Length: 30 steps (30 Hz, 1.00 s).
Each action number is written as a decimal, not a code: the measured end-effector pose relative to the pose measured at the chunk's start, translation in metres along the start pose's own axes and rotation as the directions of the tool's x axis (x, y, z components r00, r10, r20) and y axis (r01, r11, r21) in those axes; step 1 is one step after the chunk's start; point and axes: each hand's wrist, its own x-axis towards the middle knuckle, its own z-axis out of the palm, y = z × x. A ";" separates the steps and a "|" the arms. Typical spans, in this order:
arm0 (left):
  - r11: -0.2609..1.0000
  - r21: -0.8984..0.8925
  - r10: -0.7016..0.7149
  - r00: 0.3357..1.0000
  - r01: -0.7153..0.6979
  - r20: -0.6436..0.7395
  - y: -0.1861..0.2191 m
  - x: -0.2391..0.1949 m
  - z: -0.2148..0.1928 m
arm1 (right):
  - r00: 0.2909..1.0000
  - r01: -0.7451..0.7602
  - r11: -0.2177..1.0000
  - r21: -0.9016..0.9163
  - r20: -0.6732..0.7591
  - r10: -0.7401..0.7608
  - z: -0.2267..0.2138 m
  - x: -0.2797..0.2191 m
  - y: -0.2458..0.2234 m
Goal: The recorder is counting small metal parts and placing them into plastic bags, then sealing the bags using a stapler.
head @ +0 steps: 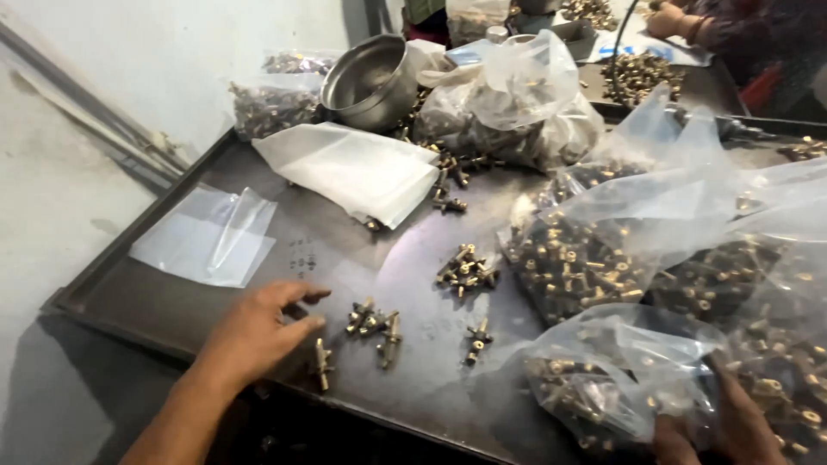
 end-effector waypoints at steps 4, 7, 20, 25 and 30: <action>0.979 0.080 -0.192 0.979 0.187 0.066 0.004 -0.020 0.001 | 0.999 0.034 0.999 0.031 0.022 -0.034 -0.017 0.030 0.073; 0.964 0.043 -0.265 0.960 0.262 0.090 0.004 -0.022 0.011 | 0.998 0.060 0.997 0.046 0.029 -0.061 -0.026 0.054 0.112; 0.889 -0.049 0.419 0.854 -0.454 -0.307 0.096 -0.020 0.102 | 0.979 0.199 0.978 0.064 -0.056 -0.196 0.012 0.000 0.005; 0.910 0.066 0.413 0.907 -0.409 -0.083 0.118 -0.019 0.170 | 0.986 0.165 0.981 0.105 -0.052 -0.160 0.006 0.019 0.050; 0.838 -0.066 0.524 0.832 -0.542 -0.183 0.103 -0.035 0.161 | 0.971 0.236 0.970 -0.062 -0.032 -0.238 -0.001 0.025 0.070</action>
